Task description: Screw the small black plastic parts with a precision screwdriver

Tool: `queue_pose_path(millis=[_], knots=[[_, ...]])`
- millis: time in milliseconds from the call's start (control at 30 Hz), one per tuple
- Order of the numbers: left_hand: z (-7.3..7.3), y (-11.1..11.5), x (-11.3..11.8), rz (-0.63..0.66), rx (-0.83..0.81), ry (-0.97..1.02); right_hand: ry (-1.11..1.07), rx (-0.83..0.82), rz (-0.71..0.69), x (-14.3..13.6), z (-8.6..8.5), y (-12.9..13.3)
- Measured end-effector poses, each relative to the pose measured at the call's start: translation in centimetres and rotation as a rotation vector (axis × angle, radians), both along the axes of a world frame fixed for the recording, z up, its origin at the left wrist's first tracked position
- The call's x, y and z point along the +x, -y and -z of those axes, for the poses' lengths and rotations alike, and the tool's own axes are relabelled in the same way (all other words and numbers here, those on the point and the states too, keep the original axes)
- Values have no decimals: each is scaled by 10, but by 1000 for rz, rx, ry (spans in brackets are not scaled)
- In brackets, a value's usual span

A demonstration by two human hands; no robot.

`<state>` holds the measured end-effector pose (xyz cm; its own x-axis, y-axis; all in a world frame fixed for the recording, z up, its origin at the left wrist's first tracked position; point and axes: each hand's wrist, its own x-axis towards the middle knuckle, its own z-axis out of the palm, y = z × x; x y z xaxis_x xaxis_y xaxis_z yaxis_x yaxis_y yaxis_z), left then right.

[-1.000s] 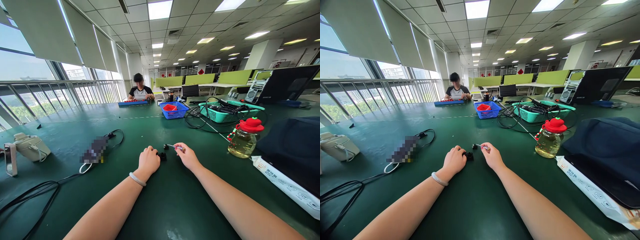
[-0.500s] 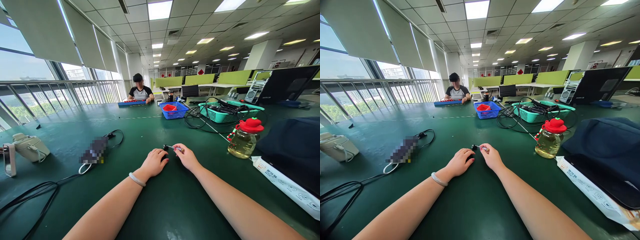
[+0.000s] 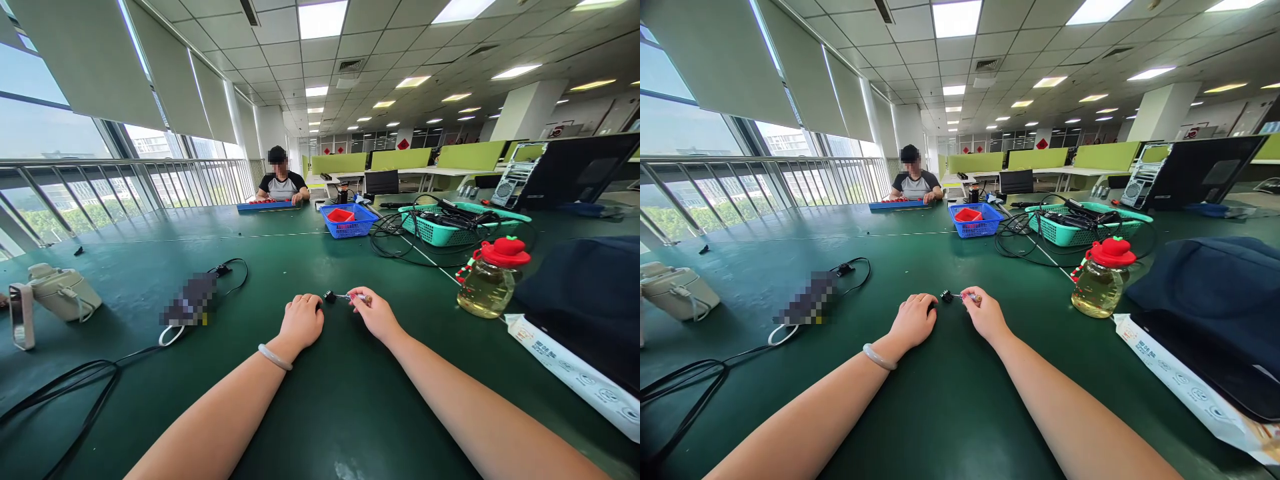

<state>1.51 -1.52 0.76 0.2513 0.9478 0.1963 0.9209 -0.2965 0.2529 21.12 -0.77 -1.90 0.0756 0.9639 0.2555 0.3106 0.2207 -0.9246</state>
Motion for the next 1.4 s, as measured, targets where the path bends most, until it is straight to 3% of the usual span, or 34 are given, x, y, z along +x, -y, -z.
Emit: queue_pose_path(millis=[233, 433, 1033, 1400], knots=[[1, 0, -1, -25, 5, 56, -120, 67, -43, -3, -11, 7], [4, 0, -3, 86, -16, 29, -169, 107, 62, -2, -18, 12], [6, -3, -3, 189, -18, 68, -190, 127, 80, 0, -15, 11], [5, -7, -3, 149, -65, 98, -212, 138, 74, -1, -18, 13]])
